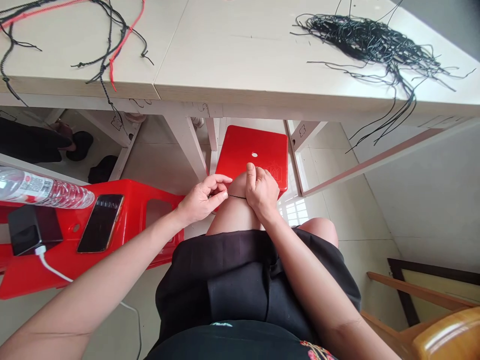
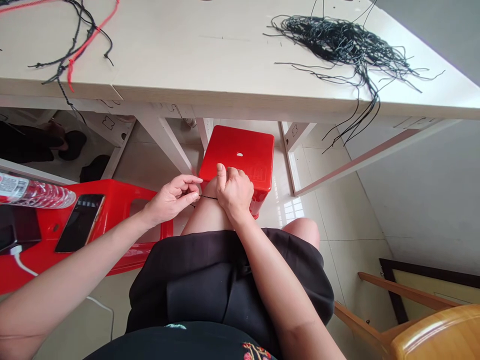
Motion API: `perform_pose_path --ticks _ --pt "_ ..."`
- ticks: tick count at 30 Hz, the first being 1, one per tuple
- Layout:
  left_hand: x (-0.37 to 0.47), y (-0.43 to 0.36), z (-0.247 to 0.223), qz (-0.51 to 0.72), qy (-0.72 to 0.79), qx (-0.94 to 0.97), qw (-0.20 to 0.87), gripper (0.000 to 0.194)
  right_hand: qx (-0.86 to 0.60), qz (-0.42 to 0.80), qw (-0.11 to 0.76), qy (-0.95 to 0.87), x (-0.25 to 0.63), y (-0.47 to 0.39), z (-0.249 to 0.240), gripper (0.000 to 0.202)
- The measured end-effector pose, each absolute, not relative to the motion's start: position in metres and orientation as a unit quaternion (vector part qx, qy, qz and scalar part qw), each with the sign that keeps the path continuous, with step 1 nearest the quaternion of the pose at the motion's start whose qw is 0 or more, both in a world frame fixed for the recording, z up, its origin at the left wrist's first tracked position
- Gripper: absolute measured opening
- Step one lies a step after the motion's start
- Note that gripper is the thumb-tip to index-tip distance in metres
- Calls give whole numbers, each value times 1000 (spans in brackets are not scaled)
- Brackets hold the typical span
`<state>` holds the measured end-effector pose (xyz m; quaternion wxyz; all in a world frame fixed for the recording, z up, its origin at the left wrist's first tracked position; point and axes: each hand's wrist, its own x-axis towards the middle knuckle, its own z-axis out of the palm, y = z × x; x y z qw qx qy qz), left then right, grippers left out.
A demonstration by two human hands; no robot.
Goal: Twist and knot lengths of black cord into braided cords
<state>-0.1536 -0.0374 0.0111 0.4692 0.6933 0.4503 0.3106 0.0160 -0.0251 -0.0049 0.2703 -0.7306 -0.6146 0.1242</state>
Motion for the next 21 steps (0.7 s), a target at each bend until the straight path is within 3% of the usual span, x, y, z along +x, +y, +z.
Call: perform_pose_path --ticks 21 --pt "-157 -37 15 291 451 673 508 23 -725 122 285 -615 16 -25 -4 61"
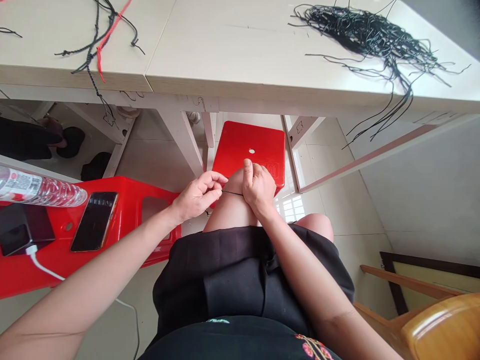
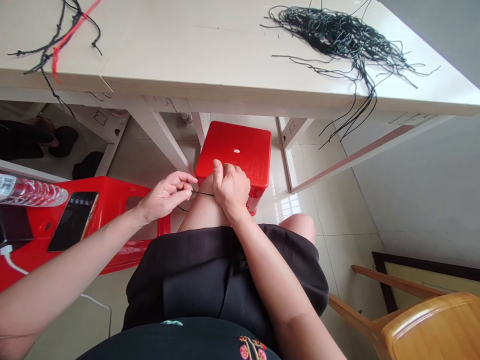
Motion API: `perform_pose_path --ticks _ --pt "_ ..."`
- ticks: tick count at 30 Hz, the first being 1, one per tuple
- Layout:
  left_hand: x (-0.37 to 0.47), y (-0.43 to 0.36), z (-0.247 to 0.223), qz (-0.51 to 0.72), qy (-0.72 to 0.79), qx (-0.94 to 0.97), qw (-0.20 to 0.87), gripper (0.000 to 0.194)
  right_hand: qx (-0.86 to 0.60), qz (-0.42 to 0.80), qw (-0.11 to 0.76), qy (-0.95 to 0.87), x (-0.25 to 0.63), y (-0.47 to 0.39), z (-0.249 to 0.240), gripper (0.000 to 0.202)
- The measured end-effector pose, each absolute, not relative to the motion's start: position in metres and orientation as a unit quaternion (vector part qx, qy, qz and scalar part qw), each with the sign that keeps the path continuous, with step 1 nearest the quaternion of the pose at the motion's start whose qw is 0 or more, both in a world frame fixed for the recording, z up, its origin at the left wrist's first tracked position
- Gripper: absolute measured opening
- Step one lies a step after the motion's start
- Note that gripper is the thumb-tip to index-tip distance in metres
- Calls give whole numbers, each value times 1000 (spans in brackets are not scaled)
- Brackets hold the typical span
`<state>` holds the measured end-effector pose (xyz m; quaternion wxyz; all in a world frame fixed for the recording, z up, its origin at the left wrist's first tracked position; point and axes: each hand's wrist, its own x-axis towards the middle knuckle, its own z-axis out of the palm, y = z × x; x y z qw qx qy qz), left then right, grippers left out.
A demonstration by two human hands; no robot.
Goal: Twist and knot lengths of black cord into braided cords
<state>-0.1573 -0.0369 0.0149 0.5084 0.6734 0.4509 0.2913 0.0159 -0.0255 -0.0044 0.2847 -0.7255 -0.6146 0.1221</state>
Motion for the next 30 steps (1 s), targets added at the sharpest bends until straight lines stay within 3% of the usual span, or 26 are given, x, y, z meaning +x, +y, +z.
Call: perform_pose_path --ticks 19,23,30 --pt "-152 -39 21 273 461 650 540 18 -725 136 285 -612 18 -26 -3 57" --pt "-154 -40 26 231 479 688 494 23 -725 137 285 -612 18 -26 -4 58" --pt "-157 -36 20 208 489 718 450 15 -724 139 283 -613 18 -26 -4 57"
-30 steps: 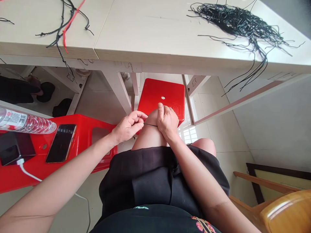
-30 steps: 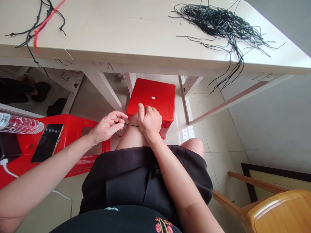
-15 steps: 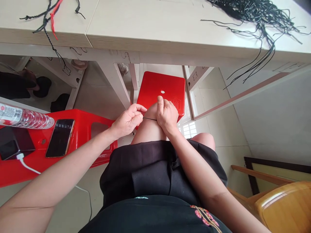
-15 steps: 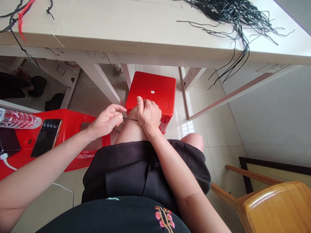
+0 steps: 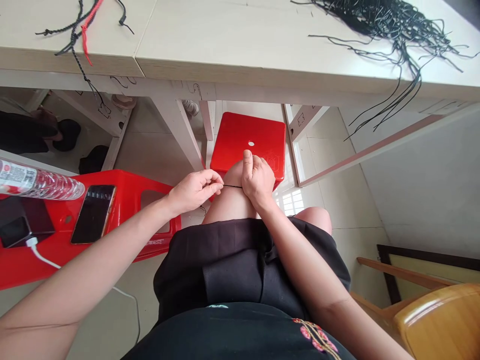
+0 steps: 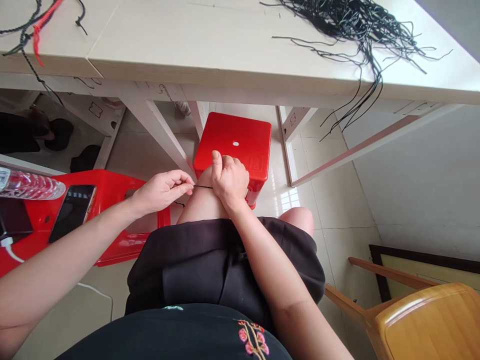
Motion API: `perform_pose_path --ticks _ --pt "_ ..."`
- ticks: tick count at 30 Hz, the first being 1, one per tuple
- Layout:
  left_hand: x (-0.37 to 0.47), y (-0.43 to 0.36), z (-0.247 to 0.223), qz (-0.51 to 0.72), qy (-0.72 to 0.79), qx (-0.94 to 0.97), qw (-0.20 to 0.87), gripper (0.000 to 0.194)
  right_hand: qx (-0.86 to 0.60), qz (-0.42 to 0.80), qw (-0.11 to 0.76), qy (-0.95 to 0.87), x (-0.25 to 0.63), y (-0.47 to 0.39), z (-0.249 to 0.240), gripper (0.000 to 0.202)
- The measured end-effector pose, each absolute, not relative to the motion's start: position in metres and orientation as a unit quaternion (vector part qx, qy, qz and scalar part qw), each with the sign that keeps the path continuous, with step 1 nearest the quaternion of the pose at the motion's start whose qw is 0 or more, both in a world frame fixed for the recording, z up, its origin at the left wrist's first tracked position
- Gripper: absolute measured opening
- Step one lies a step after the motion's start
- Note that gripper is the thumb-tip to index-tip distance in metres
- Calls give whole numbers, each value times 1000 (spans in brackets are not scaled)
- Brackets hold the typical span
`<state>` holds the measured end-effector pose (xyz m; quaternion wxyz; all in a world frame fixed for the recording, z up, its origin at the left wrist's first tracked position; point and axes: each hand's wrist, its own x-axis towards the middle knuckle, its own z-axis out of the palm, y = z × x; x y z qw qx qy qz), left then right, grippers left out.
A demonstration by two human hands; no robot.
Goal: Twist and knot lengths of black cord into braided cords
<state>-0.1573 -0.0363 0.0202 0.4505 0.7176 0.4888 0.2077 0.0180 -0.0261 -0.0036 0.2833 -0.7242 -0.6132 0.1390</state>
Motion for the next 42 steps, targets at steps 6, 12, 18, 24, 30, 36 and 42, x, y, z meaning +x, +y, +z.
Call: perform_pose_path --ticks 6,12,18,24,30,36,42 --pt "-157 -35 20 249 487 719 430 14 -719 131 285 -620 17 -26 -5 60" --pt "-158 -35 20 247 495 701 450 20 -723 127 282 -618 18 -26 -4 59" --pt "-159 -34 19 215 505 701 454 28 -720 132 290 -617 18 -26 -5 60" --pt "-157 -37 25 210 512 705 444 29 -717 147 299 -612 17 -26 -4 60" --pt "-144 -39 32 198 496 727 432 36 -719 138 296 -613 17 -25 -6 63" --pt "-124 -37 35 210 475 775 359 14 -716 133 289 -621 17 -25 -6 67" --pt "-116 -39 33 190 447 845 225 25 -711 137 295 -624 17 -26 -6 62"
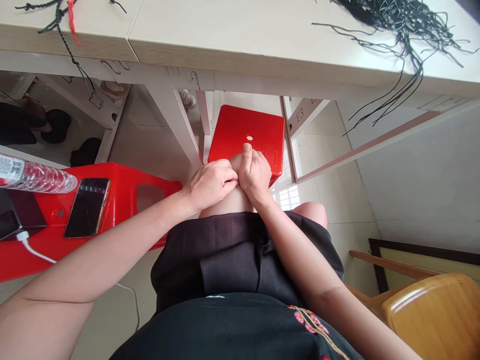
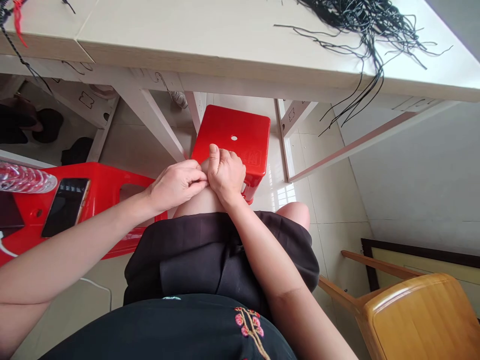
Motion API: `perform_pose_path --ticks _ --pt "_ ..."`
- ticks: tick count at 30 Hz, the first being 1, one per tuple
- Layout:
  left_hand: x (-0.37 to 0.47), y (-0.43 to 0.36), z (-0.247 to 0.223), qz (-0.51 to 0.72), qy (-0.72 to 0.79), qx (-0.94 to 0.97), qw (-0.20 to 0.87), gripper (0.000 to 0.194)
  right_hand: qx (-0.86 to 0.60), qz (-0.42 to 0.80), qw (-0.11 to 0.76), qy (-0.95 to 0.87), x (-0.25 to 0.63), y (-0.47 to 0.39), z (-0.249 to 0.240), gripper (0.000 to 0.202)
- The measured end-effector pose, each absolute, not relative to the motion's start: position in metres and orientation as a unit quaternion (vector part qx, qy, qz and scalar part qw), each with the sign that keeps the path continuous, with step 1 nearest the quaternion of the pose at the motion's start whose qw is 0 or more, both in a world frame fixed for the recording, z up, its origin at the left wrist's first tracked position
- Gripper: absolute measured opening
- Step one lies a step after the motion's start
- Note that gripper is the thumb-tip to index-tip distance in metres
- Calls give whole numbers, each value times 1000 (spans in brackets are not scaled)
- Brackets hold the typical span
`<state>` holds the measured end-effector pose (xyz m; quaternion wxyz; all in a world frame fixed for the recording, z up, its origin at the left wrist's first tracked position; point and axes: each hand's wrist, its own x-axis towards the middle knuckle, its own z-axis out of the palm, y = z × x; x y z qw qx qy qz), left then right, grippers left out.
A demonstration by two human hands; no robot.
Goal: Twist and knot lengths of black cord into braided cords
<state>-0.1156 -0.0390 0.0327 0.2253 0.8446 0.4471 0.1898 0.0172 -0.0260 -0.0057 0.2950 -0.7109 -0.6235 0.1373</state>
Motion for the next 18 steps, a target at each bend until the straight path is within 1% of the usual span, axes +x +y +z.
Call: perform_pose_path --ticks 2,4,8,11,12,14,15,16,18 --pt "-113 -40 32 169 443 865 167 25 -710 141 300 -622 17 -26 -6 59" --pt "-111 -40 31 160 449 865 154 22 -705 148 317 -617 16 -25 -7 56" --pt "-108 -41 28 184 470 826 250 14 -676 197 392 -592 19 -22 -11 56" --pt "-108 -46 27 229 472 791 313 12 -625 295 474 -545 31 -28 -8 56" --pt "-108 -48 28 243 473 780 330 12 -604 320 501 -531 36 -33 -5 52" --pt "-110 -53 31 264 476 759 358 11 -556 346 539 -530 46 -49 2 36" --pt "-111 -55 34 268 476 752 369 11 -526 353 545 -550 50 -58 5 29" --pt "-111 -56 36 269 478 746 379 12 -495 366 539 -576 53 -68 8 29" --pt "-112 -60 42 268 484 734 394 14 -458 393 510 -612 55 -84 13 35"
